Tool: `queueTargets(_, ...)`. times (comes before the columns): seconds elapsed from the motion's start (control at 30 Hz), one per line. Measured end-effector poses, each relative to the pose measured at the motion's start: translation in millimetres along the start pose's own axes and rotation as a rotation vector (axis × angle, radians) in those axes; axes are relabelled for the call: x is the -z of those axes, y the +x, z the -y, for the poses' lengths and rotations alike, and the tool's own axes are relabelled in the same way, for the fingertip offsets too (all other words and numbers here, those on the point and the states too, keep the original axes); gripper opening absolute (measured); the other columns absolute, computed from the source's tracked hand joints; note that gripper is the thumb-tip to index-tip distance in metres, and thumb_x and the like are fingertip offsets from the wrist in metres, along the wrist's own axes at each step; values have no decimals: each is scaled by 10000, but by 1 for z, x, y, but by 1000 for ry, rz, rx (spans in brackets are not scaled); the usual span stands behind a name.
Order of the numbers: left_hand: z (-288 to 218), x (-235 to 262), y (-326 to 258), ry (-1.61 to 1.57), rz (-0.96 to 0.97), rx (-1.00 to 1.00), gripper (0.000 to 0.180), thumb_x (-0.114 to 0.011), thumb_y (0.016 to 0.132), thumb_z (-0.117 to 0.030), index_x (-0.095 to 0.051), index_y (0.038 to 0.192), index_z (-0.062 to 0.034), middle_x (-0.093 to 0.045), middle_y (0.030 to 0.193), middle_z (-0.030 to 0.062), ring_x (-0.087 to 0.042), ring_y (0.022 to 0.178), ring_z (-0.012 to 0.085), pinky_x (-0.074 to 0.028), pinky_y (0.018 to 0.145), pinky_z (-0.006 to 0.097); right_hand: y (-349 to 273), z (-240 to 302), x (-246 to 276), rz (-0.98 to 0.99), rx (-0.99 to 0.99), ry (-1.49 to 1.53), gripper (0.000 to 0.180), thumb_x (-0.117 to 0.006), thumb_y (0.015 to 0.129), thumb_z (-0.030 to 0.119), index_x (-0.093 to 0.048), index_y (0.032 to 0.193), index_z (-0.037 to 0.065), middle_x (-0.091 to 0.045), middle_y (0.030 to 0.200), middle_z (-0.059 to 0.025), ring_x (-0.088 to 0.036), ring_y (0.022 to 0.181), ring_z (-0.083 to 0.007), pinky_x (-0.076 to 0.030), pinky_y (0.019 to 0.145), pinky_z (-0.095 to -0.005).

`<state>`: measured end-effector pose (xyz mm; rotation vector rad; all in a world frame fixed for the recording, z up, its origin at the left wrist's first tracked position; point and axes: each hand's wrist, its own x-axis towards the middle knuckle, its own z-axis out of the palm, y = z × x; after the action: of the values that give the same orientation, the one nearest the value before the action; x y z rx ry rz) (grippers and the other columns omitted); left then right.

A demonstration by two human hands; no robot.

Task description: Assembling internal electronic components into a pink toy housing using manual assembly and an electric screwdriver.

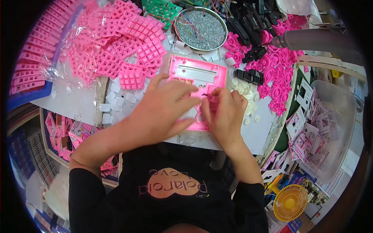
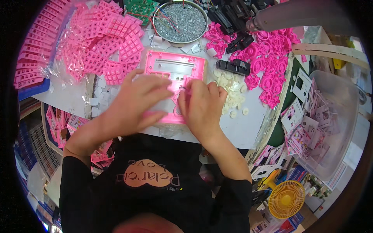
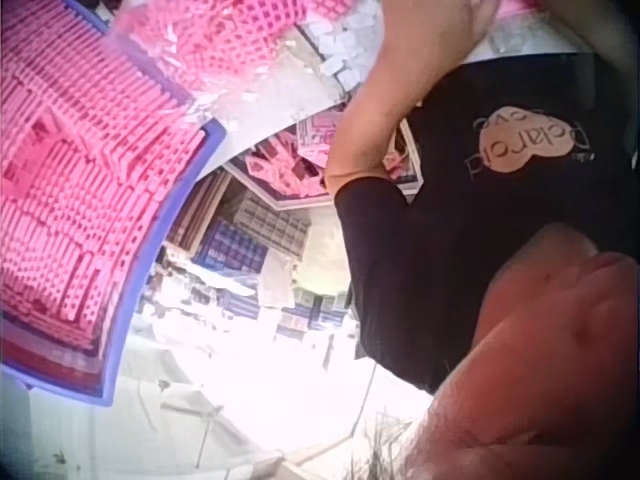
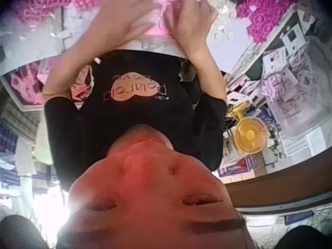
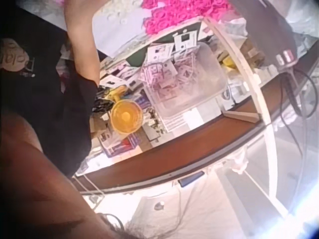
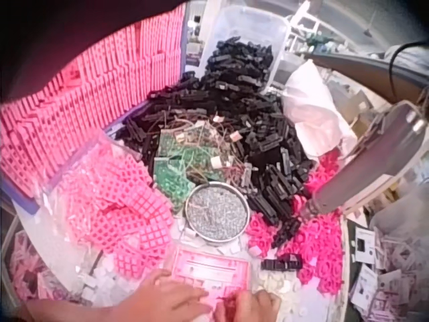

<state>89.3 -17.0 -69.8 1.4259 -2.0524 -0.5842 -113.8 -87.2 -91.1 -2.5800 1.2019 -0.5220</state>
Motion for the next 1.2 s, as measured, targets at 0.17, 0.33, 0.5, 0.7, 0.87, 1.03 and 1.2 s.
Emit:
queueTargets(0.17,64,12,113,415,-145,33,187,-712,808,-224,-652,891,-67,-637,909,102,-615,893,323,-489,766,425,26,-35,47,-334,-85,396,353,-822,780,95,-573,1025,43,-507,832,-5,-468,753,-100,-396,713,-250)
queueTargets(0.33,107,-7,170,605,78,-68,134,-624,822,-185,-732,829,-106,-692,867,69,-655,888,273,-435,820,459,127,-57,96,-558,258,927,406,-595,937,34,-474,1318,-40,-618,1172,-169,-639,969,-269,-508,927,-393)
queueTargets(0.5,99,1,168,642,-4,-37,200,-591,866,-258,-708,807,-107,-694,849,94,-660,833,261,-447,808,457,151,-63,108,-144,225,1036,403,-596,952,130,-496,1295,-56,-634,1138,-198,-658,984,-296,-521,905,-401)
queueTargets(0.7,104,-6,182,742,-4,-120,280,-591,850,-336,-683,686,-129,-670,729,87,-633,732,260,-410,753,436,147,-47,105,28,263,1107,452,-584,931,152,-481,1326,-42,-610,870,-117,-602,737,-218,-526,748,-376)
queueTargets(0.87,87,4,167,672,-193,-114,285,-658,834,-348,-698,724,-88,-694,767,105,-653,755,259,-443,788,448,121,-27,83,-20,126,1354,600,-700,828,136,-447,1349,-24,-630,867,-148,-626,783,-210,-524,719,-320)
queueTargets(1.03,28,-5,75,281,-211,-204,215,-753,793,-214,-565,764,-114,-574,757,33,-591,782,232,-385,872,453,70,-13,74,-119,165,1389,618,-606,911,146,-346,1466,65,-454,657,-23,-424,559,-132,-460,548,-330)
queueTargets(1.2,-5,-12,3,-159,-44,97,240,-787,764,-120,-547,774,-127,-583,782,10,-570,761,216,-349,847,411,39,11,71,-98,173,1606,594,-679,859,63,-384,1375,56,-534,663,-44,-492,566,-143,-483,557,-328)
